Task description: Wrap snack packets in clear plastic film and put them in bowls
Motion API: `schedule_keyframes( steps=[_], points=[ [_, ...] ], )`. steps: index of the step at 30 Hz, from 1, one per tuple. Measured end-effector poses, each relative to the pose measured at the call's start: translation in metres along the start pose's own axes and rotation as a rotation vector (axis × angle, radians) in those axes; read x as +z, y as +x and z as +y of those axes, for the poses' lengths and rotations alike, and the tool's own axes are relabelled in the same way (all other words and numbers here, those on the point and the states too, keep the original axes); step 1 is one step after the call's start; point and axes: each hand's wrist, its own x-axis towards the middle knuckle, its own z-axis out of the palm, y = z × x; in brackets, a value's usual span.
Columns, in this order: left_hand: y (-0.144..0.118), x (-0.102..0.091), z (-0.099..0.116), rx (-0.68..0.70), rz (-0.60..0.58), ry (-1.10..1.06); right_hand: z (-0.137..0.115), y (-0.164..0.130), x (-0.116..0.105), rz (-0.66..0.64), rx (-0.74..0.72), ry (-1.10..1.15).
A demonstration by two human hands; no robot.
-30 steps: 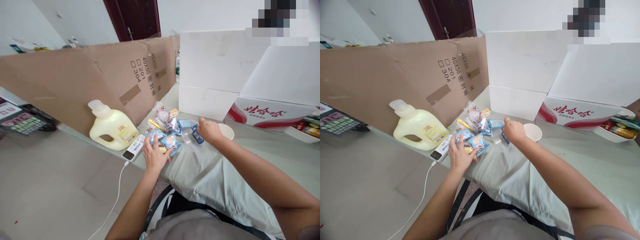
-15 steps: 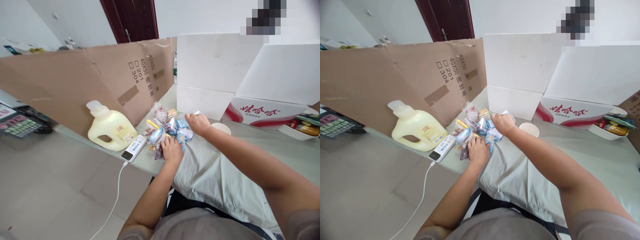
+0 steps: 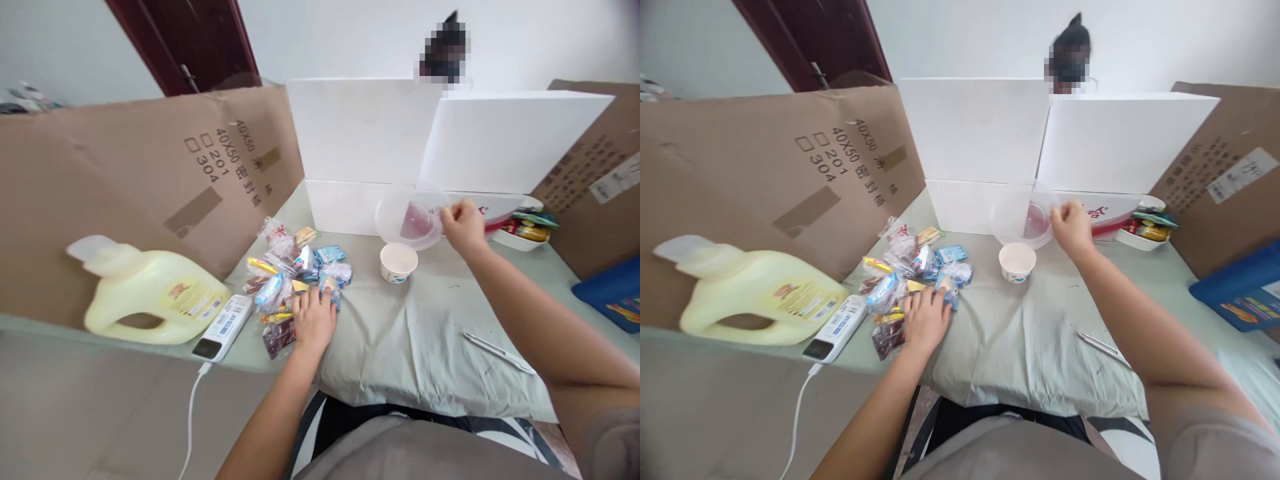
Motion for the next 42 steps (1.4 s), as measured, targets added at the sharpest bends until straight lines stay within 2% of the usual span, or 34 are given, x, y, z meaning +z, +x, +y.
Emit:
schedule_keyframes(
  steps=[3, 5, 8, 11, 15, 17, 19, 21, 23, 25, 27, 30, 32, 34, 36, 38, 40, 42],
  points=[
    [-0.001, -0.007, 0.007, -0.027, -0.005, 0.034, 0.07, -0.007, -0.006, -0.006, 0.37, 0.251],
    [0.0, -0.009, 0.014, -0.02, 0.009, 0.051, 0.102, -0.021, -0.001, -0.041, 0.492, 0.319],
    [0.001, -0.009, 0.027, -0.002, 0.044, 0.049, 0.129, -0.042, 0.011, -0.092, 0.559, 0.355],
    [-0.004, -0.006, 0.039, 0.064, 0.082, -0.024, 0.139, -0.052, 0.021, -0.173, 0.559, 0.374],
    [-0.03, -0.002, 0.054, 0.263, 0.099, -0.201, 0.128, -0.064, 0.028, -0.171, 0.489, 0.321],
    [-0.047, 0.002, 0.061, 0.329, 0.107, -0.298, 0.11, -0.078, 0.033, -0.186, 0.365, 0.305],
    [-0.062, 0.006, 0.069, 0.364, 0.111, -0.385, 0.086, -0.095, 0.042, -0.342, 0.122, 0.281],
    [-0.072, 0.01, 0.076, 0.397, 0.087, -0.453, 0.061, -0.109, 0.054, -0.575, -0.118, 0.217],
    [-0.076, 0.01, 0.079, 0.421, 0.055, -0.499, 0.041, -0.117, 0.065, -0.724, -0.216, 0.156],
    [-0.073, 0.007, 0.076, 0.411, 0.057, -0.514, 0.03, -0.122, 0.069, -0.762, -0.221, 0.14],
    [-0.067, 0.0, 0.066, 0.355, 0.096, -0.477, 0.029, -0.125, 0.061, -0.752, -0.243, 0.199],
    [-0.05, -0.014, 0.042, 0.183, 0.168, -0.304, 0.051, -0.136, 0.025, -0.665, -0.267, 0.348],
    [-0.032, -0.021, 0.028, 0.034, 0.195, -0.154, 0.077, -0.143, -0.004, -0.497, -0.183, 0.376],
    [-0.009, -0.024, 0.02, -0.106, 0.185, -0.022, 0.11, -0.148, -0.028, -0.258, -0.025, 0.355],
    [0.015, -0.024, 0.017, -0.205, 0.127, 0.086, 0.145, -0.148, -0.043, -0.046, 0.177, 0.309],
    [0.036, -0.02, 0.018, -0.246, 0.018, 0.172, 0.175, -0.146, -0.05, 0.081, 0.348, 0.243],
    [0.052, -0.015, 0.021, -0.238, -0.132, 0.223, 0.199, -0.142, -0.05, 0.107, 0.448, 0.181],
    [0.059, -0.012, 0.024, -0.239, -0.263, 0.233, 0.214, -0.139, -0.045, 0.046, 0.464, 0.148]
  ],
)
